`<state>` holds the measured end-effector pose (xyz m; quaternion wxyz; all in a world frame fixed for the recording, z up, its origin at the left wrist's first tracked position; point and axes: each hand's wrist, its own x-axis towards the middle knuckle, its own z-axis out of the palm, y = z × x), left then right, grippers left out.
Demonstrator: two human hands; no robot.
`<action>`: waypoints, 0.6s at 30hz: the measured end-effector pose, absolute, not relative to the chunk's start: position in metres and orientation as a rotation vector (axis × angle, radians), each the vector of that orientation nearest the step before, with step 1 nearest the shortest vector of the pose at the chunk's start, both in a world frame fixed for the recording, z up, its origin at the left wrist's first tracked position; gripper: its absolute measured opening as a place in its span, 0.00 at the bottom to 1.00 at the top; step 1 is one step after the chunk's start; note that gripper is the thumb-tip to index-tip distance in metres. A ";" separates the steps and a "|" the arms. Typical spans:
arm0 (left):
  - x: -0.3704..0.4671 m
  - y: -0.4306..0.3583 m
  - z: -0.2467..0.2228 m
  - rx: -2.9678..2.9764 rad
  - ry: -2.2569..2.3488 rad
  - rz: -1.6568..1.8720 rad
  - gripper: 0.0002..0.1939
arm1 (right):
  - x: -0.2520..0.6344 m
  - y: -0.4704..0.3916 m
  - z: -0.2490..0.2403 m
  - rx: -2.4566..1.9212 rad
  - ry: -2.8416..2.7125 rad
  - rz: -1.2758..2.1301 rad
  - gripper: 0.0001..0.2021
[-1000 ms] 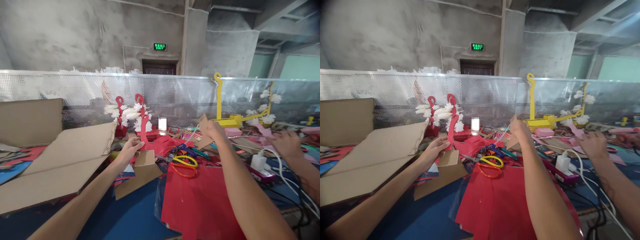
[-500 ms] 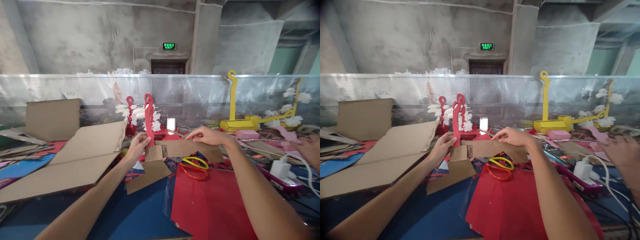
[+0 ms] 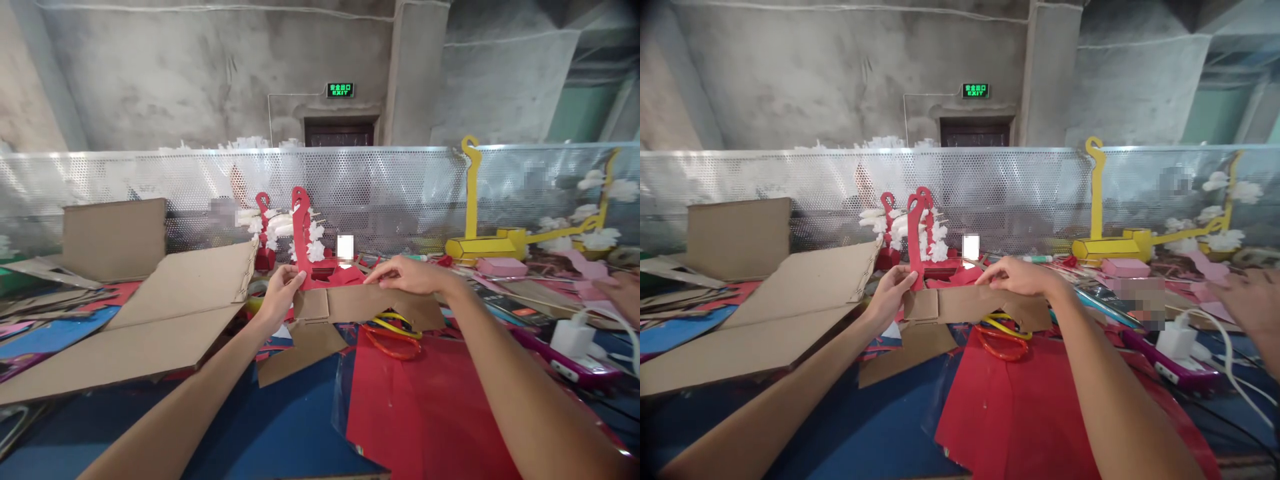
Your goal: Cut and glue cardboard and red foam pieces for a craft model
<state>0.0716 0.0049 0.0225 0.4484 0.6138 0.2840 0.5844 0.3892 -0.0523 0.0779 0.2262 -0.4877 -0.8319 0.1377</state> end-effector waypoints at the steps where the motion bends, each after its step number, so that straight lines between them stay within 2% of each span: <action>1: 0.072 0.004 0.022 1.503 0.694 1.451 0.21 | 0.388 -0.052 0.078 -1.336 -2.294 0.386 0.15; 10: 0.076 0.008 0.016 1.470 0.668 1.473 0.20 | 0.391 -0.047 0.073 -1.332 -2.360 0.351 0.16; 18: 0.079 0.004 0.016 1.374 0.631 1.539 0.18 | 0.436 -0.041 0.064 -1.461 -2.270 0.313 0.16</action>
